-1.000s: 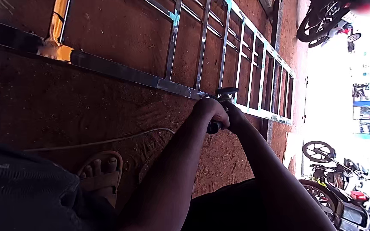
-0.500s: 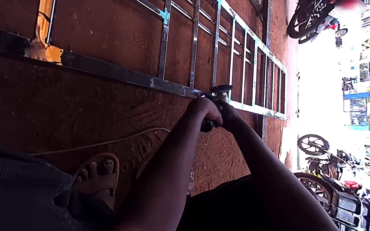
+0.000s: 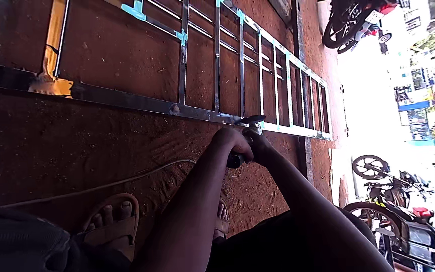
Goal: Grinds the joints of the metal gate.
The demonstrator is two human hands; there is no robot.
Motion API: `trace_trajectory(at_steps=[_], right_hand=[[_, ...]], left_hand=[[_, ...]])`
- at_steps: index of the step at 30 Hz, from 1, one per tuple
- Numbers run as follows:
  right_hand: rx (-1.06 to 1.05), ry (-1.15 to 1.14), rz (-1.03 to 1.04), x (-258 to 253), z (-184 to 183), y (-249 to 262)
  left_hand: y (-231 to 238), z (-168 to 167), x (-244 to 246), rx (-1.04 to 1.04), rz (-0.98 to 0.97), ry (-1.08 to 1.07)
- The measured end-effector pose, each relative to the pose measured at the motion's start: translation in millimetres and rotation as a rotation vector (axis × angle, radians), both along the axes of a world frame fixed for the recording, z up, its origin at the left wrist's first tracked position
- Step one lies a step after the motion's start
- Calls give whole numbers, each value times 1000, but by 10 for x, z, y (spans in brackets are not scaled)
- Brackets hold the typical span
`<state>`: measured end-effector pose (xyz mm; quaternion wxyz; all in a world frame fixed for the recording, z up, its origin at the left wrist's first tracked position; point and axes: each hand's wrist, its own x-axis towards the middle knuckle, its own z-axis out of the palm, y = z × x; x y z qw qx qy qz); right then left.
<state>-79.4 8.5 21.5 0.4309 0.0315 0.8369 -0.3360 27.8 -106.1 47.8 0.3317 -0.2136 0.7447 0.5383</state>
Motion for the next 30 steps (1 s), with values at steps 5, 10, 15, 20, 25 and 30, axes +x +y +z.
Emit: trace_trajectory(at_steps=[5, 10, 15, 20, 25, 30], right_hand=[[19, 20, 43, -85, -41, 96], [21, 18, 13, -20, -46, 175], [92, 64, 87, -67, -53, 202], [46, 19, 68, 39, 8, 192], [127, 15, 108, 24, -2, 205], [73, 4, 77, -7, -51, 234]], left_hand=[[88, 5, -47, -7, -13, 9], [179, 10, -39, -17, -67, 1], [225, 36, -27, 1, -46, 2], [215, 69, -16, -25, -52, -29], [215, 22, 31, 12, -44, -25], [249, 26, -7, -21, -50, -26]])
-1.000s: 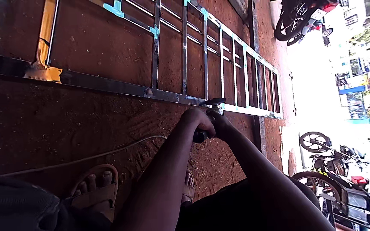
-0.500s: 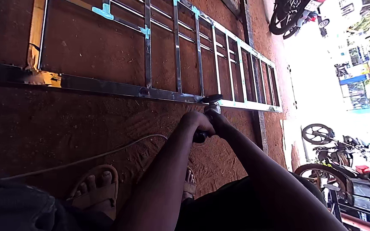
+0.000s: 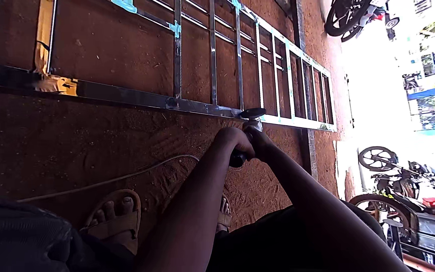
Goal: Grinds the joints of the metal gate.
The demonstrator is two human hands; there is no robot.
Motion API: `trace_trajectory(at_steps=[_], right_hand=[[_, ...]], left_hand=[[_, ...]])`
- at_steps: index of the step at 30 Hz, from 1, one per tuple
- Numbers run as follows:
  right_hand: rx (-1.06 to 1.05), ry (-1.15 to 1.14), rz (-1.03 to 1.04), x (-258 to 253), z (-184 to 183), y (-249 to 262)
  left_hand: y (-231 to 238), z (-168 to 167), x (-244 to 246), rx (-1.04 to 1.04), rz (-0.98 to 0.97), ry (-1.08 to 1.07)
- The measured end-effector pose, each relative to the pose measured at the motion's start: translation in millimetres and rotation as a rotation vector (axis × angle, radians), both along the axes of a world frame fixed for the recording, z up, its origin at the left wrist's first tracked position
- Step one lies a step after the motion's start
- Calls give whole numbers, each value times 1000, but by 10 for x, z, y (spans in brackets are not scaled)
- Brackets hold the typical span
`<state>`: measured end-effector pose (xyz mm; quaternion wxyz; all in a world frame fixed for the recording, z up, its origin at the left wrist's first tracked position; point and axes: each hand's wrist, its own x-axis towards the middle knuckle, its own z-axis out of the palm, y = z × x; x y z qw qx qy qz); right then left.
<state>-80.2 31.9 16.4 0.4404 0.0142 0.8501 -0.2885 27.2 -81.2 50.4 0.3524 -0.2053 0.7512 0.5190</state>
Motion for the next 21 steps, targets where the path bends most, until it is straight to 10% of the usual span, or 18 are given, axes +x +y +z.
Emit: trace_trajectory(at_steps=[21], right_hand=[[50, 55, -31, -56, -50, -35]], left_hand=[[-23, -666, -252, -62, -101, 89]])
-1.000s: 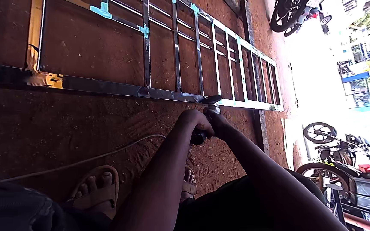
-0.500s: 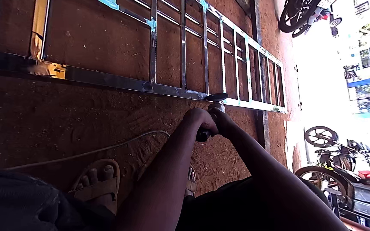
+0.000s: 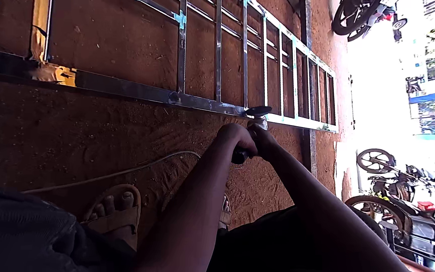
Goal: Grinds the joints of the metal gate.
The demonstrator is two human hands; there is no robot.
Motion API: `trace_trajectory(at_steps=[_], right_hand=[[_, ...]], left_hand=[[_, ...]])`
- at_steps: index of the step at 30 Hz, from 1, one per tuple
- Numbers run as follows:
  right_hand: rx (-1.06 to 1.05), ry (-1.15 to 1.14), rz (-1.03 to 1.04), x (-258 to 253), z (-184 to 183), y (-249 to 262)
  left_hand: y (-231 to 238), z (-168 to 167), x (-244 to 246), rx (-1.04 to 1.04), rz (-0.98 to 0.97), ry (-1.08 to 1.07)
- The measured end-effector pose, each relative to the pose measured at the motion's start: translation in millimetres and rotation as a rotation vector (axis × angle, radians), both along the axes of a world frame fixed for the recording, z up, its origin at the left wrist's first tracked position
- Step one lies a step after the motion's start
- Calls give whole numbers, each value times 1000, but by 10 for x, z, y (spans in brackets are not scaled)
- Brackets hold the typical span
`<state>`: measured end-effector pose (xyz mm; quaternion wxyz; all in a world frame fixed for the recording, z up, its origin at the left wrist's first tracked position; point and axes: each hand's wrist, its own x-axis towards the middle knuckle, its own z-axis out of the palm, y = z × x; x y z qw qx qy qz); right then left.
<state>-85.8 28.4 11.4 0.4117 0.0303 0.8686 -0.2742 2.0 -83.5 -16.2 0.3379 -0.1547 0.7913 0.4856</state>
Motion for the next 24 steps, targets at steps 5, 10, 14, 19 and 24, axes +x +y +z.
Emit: trace_trajectory(at_steps=[5, 10, 14, 19, 24], right_hand=[[24, -16, -4, 48, 69, 36], [-5, 13, 6, -38, -23, -6], [31, -14, -21, 39, 69, 53], [24, 12, 31, -56, -35, -1], [34, -26, -31, 94, 93, 15]], left_hand=[[5, 23, 38, 80, 98, -48], [-6, -14, -19, 37, 67, -5], [8, 30, 17, 56, 50, -25], [8, -35, -9, 45, 95, -13], [-8, 55, 51, 26, 31, -32]])
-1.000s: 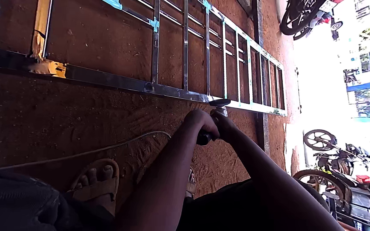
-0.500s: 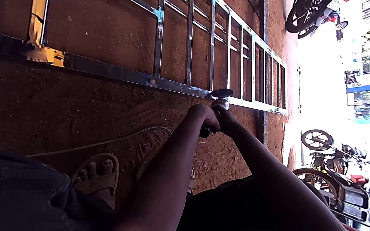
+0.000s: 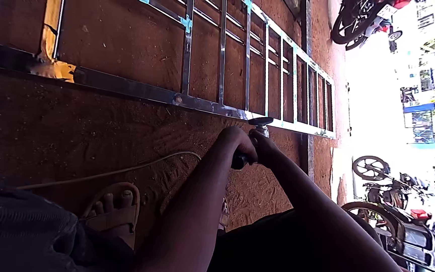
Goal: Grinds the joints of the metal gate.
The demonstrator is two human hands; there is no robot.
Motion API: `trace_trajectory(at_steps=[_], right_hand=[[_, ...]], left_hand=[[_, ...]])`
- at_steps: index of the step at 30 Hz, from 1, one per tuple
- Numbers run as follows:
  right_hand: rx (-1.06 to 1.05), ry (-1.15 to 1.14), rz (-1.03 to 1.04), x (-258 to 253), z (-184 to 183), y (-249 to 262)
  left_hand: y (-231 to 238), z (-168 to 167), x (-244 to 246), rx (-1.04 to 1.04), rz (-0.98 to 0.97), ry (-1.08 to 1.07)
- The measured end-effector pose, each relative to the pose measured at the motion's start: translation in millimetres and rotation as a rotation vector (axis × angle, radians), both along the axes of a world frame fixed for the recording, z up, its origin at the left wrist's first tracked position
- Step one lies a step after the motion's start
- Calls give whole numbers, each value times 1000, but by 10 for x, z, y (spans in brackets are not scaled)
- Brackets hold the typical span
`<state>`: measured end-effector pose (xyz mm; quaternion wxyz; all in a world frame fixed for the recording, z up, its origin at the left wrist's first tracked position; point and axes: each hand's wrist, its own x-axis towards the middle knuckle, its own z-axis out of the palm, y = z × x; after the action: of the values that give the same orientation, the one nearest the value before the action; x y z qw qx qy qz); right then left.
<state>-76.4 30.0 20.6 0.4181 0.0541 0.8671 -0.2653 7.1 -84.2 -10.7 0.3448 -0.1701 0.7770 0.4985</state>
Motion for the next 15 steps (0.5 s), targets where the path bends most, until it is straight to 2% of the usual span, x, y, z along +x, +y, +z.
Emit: trace_trajectory(at_steps=[6, 12, 15], right_hand=[[-35, 19, 62, -59, -121, -29], [19, 0, 54, 126, 53, -12], [20, 21, 63, 49, -65, -41]], left_hand=[[-20, -51, -12, -38, -4, 5], [-23, -3, 102, -3, -18, -11], [-10, -31, 95, -15, -9, -4]])
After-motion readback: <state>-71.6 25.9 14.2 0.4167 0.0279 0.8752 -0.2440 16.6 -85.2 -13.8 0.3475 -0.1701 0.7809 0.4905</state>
